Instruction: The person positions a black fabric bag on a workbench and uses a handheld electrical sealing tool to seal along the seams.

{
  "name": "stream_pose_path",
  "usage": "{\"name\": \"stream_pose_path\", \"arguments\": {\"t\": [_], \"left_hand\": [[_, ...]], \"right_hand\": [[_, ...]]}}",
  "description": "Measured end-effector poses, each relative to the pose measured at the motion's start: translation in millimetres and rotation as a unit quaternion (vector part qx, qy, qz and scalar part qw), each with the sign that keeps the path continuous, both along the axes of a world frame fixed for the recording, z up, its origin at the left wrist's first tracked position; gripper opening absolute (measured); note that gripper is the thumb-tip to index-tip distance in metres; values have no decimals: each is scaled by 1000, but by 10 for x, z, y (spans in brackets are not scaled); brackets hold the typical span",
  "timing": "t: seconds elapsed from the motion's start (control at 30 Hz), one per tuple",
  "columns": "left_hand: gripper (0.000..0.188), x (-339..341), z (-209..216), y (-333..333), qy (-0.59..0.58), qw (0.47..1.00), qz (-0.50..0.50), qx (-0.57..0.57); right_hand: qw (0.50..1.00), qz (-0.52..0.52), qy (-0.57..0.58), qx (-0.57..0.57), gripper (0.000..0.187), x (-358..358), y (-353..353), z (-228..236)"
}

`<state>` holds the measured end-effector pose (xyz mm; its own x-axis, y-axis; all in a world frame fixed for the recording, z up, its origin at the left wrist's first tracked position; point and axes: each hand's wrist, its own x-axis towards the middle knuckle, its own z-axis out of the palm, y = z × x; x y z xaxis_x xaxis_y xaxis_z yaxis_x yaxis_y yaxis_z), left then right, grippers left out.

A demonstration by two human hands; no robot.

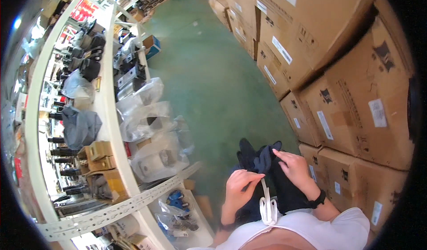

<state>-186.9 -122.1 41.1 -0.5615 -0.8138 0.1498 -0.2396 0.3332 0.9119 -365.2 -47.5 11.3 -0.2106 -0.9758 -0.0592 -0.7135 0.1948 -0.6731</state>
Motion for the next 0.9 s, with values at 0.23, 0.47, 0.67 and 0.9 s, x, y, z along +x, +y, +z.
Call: {"name": "stream_pose_path", "arguments": {"t": [0.23, 0.47, 0.67, 0.9], "left_hand": [[13, 84, 1095, -173, -32, 997, 41, -58], [14, 48, 2124, -123, -13, 995, -11, -99], [11, 26, 2840, 72, -63, 985, 50, -155], [11, 69, 2809, 271, -114, 956, 199, -180]], "right_hand": [[999, 43, -21, -16, 63, 111, -420, 879], [985, 150, -30, -77, 73, 141, -751, 1712], [959, 231, -87, -142, 78, 231, -891, 2150], [948, 233, -109, -189, 77, 223, -1167, 2298]]}}
